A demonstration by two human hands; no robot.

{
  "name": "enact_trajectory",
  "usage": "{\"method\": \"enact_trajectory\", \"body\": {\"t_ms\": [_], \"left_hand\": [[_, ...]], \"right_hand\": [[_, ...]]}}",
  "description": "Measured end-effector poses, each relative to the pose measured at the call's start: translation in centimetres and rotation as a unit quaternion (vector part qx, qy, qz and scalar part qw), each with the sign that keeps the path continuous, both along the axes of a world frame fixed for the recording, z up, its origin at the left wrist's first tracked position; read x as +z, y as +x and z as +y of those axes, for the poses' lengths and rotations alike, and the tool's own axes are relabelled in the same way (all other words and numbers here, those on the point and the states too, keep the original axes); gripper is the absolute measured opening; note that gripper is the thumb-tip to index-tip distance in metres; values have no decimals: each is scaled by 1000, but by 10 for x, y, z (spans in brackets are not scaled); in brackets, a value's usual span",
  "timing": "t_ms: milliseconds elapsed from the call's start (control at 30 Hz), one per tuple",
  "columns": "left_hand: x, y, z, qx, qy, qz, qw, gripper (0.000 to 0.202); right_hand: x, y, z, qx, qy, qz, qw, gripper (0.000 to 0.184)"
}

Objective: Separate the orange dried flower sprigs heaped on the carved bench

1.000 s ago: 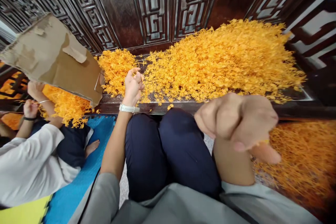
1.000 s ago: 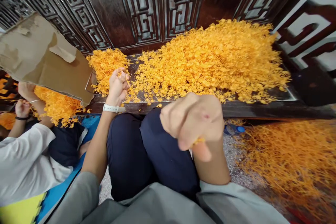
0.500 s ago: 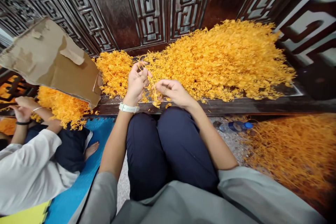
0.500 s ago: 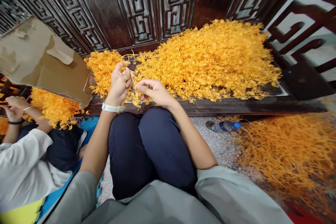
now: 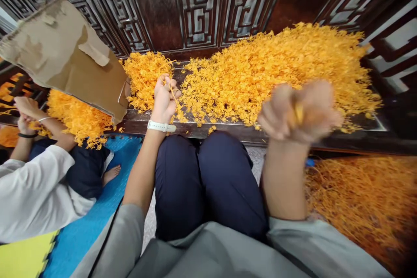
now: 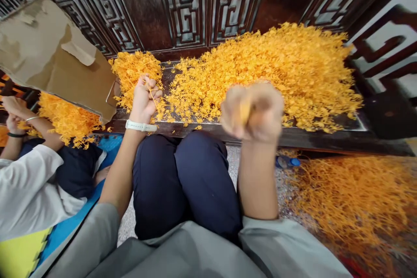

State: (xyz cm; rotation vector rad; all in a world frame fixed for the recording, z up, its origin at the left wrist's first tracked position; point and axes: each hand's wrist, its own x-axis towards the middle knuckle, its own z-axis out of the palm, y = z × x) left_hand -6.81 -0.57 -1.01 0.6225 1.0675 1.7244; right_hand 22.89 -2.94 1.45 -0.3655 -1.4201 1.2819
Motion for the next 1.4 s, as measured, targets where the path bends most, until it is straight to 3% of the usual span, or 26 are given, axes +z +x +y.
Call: {"method": "enact_trajectory", "body": {"t_ms": [67, 167, 267, 333, 400, 600, 767, 867, 967, 1033, 1133, 1167, 1233, 1300, 1400], "left_hand": [[5, 5, -2, -21, 6, 11, 1000, 19], [13, 13, -5, -42, 11, 27, 999, 11], [17, 18, -3, -54, 18, 63, 996, 6], [19, 24, 2, -59, 28, 106, 992, 9], [19, 30, 8, -59, 43, 147, 986, 17], [10, 29, 21, -26, 71, 186, 980, 30], [9, 9, 22, 10, 95, 195, 976, 34], [15, 21, 19, 33, 139, 210, 967, 35], [35, 44, 19, 59, 156, 204, 965, 28], [61, 48, 28, 85, 148, 186, 968, 21], [116, 28, 51, 174, 113, 105, 973, 27], [133, 18, 57, 180, 109, 99, 973, 30], [157, 4, 64, 134, 136, 111, 975, 29], [163, 2, 61, 78, 161, 103, 978, 25], [145, 18, 49, 38, 158, 70, 984, 23]], "right_hand": [[-24, -15, 23, -17, -71, 22, 997, 70], [-46, -41, 33, -17, -168, -9, 986, 54], [-43, -62, 21, 60, -124, -113, 984, 43], [-33, -74, 16, 125, -62, -179, 974, 45], [-27, -86, 18, 166, -46, -188, 967, 49], [-34, -93, 27, 101, -154, -66, 981, 54], [-42, -80, 15, 215, -227, -85, 946, 59], [-39, -74, 8, 233, -240, -106, 936, 61], [-34, -66, 6, 216, -232, -138, 938, 59], [-36, -57, 6, 254, -199, -161, 933, 57], [-49, -42, 5, 304, -147, -144, 930, 58], [-55, -38, 3, 290, -150, -119, 938, 56], [-63, -34, 0, 232, -188, -62, 952, 44], [-62, -32, -4, 197, -229, -44, 952, 28], [-45, -30, -8, 193, -257, -12, 947, 32]]}}
